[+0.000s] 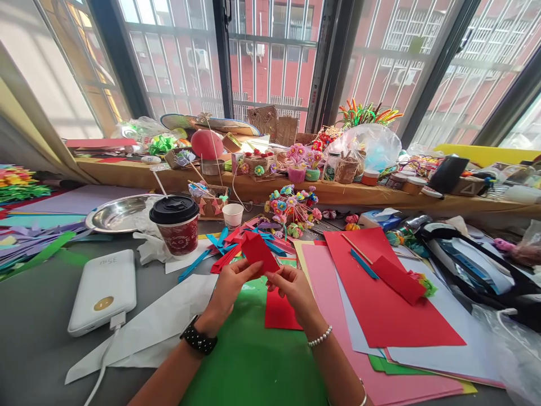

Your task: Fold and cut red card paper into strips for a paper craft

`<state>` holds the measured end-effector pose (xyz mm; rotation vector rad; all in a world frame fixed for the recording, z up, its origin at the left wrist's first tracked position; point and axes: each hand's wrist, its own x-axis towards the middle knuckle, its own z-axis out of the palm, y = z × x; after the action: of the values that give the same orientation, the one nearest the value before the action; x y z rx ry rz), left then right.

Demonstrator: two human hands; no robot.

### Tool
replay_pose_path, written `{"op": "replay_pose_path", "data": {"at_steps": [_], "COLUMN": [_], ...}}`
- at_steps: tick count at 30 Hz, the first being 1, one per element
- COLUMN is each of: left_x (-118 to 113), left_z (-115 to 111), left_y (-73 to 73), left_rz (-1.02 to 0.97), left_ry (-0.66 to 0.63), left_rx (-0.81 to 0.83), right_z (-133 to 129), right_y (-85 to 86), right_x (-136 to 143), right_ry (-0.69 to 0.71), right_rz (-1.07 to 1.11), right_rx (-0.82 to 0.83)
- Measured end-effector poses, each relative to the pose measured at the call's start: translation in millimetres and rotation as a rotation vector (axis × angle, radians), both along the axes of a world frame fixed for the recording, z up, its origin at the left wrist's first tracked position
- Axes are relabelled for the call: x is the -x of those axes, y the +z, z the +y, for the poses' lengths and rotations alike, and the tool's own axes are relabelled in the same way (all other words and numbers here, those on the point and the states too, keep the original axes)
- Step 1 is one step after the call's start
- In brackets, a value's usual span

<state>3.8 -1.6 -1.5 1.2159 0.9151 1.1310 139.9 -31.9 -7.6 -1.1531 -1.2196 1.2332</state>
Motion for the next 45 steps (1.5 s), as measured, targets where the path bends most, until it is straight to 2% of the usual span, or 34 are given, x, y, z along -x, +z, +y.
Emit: {"op": "replay_pose_path", "data": {"at_steps": [3, 6, 7, 11, 13, 16, 19, 23, 32, 36, 45], "left_x": [4, 8, 8, 7, 6, 4, 3, 4, 2, 2, 1], "left_z": [5, 9, 10, 8, 6, 4, 3, 3, 3, 3, 2], "left_y": [-2.8, -2.4, -1.8, 0.2, 0.7, 1.9, 2.7, 1.0, -1.0, -1.9, -1.6], "left_rz": [0.033, 0.037, 0.038, 0.063, 0.056, -0.032, -0.143, -0.195, -0.074, -0.050, -0.048], "left_ry": [0.056, 0.040, 0.023, -0.038, -0.017, 0.017, -0.032, -0.039, 0.012, 0.011, -0.034], "left_rx": [-0.021, -0.019, -0.018, -0.046, -0.036, 0.081, 0.221, 0.256, 0.093, 0.041, 0.066], "right_z": [1, 2, 2, 2, 2, 1, -1, -1, 2, 2, 6], "right_y": [3.3, 8.4, 9.8, 9.0, 4.2, -4.5, -8.3, -3.9, 1.9, 3.2, -5.0], "right_x": [-10, -22, -24, -24, -20, -15, -13, -13, -20, -17, -6], "right_ry": [0.019, -0.186, -0.204, -0.057, -0.081, -0.224, -0.283, -0.215, -0.056, -0.069, -0.153], "right_rz": [-0.139, -0.314, -0.374, -0.559, -0.628, -0.759, -0.896, -0.937, -0.641, -0.496, -0.234], "right_rx": [-0.113, -0.354, -0.419, -0.612, -0.712, -0.848, -0.924, -0.889, -0.617, -0.519, -0.332]}}
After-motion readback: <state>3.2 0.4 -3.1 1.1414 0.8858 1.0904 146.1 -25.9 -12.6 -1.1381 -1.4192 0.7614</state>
